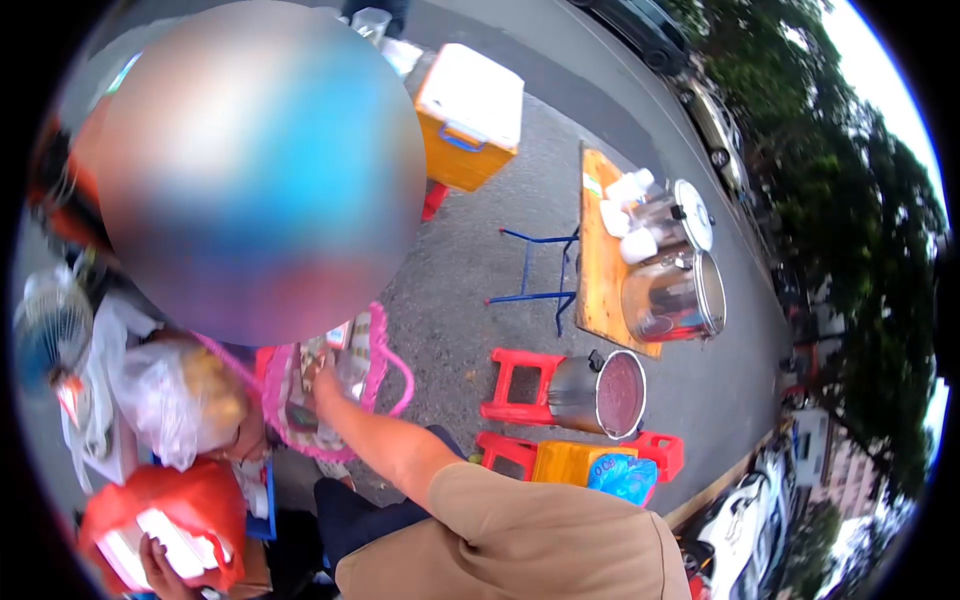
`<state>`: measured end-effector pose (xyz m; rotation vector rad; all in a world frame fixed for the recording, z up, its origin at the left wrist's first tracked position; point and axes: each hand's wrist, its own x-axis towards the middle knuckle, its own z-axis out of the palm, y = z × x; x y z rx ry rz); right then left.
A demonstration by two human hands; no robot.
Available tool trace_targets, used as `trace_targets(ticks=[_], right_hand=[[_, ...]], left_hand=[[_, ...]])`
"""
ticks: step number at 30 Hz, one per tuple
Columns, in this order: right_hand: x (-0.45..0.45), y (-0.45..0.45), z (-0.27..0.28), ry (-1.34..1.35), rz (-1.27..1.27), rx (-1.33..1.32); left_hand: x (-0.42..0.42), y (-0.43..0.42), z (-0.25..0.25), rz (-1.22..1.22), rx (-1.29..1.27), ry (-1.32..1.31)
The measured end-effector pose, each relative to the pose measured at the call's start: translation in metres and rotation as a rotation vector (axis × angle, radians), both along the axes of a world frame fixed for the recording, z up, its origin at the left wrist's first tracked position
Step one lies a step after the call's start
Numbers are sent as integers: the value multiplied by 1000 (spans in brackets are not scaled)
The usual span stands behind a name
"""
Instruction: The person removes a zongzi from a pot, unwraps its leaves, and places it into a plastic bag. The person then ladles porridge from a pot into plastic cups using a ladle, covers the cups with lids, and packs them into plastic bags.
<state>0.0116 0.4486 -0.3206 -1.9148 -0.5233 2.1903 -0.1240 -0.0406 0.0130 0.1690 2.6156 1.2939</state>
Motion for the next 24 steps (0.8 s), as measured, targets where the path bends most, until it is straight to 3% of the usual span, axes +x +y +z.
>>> trace_targets(ticks=[2, 3, 4, 5, 6, 7, 8, 9, 11, 14, 16, 19, 24], right_hand=[[-12, -1, -40, -265, 108, 91], [-11, 10, 48, -271, 65, -6], [-11, 10, 38, -193, 232, -33], [-16, 4, 43, -77, 243, 173], [-2, 16, 95, 150, 347, 103], [8, 35, 183, 303, 311, 9], [16, 54, 185, 540, 555, -11], [35, 83, 234, 769, 605, -4], [93, 166, 334, 984, 788, -59], [176, 308, 386, 941, 902, 69], [233, 405, 364, 809, 739, 243], [328, 543, 325, 336, 360, 520], [481, 700, 360, 278, -329, 607]], left_hand=[[-6, 90, 29, -224, -121, 27], [-9, 124, 23, -251, 14, -13], [-20, 158, 18, -350, 11, 79], [-21, 204, 25, -379, 82, 57], [-15, 257, 35, -407, 158, 21], [1, 316, 64, -471, 185, 0], [9, 368, 84, -539, 211, 3], [24, 424, 105, -606, 221, 61], [62, 529, 122, -692, 264, 82], [104, 681, 123, -868, 261, 26], [148, 783, 123, -966, 295, 13], [220, 912, 137, -1194, 266, 40], [326, 1108, 147, -1658, 342, 103]])
